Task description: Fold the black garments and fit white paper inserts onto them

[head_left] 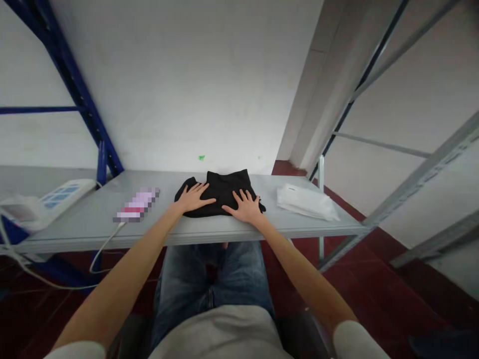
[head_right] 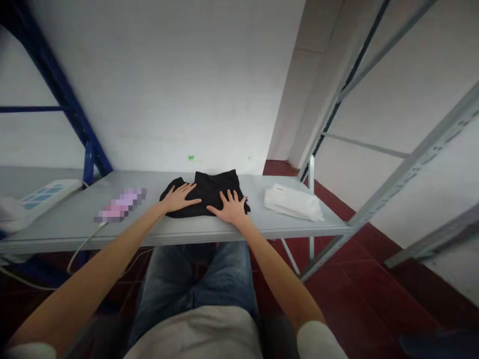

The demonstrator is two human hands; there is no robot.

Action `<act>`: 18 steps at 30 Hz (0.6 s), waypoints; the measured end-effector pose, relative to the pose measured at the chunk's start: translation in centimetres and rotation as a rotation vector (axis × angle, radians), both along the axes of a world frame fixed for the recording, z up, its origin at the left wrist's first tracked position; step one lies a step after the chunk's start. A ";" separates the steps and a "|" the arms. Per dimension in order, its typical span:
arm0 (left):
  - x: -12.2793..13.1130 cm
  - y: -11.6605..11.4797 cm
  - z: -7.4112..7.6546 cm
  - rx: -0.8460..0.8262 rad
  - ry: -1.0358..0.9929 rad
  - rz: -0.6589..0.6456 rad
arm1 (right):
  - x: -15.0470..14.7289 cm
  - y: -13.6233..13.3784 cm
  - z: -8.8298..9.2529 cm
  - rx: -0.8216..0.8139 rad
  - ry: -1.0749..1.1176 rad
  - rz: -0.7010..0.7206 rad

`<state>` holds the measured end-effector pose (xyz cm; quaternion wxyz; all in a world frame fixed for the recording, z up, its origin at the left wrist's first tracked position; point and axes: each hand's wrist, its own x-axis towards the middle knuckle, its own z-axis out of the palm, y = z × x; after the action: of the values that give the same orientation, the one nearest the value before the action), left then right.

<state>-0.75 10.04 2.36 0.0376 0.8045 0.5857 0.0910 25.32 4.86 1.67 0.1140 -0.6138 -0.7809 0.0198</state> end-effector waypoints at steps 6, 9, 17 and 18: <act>0.2 -0.8 1.1 0.150 -0.071 -0.029 | 0.1 -0.1 0.7 0.008 0.027 -0.014; 1.5 -0.9 3.1 0.319 -0.181 0.038 | -0.7 1.0 2.6 0.063 0.094 -0.026; 4.2 5.9 2.3 0.396 -0.241 0.039 | -7.2 9.5 3.1 0.229 0.145 0.161; 3.8 6.8 1.4 0.341 -0.251 -0.006 | -7.5 10.3 2.3 0.222 0.146 0.177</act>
<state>3.02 16.80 3.75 -0.0265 0.7833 0.5502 0.2882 17.87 15.19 3.98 0.2353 -0.5231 -0.8190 -0.0122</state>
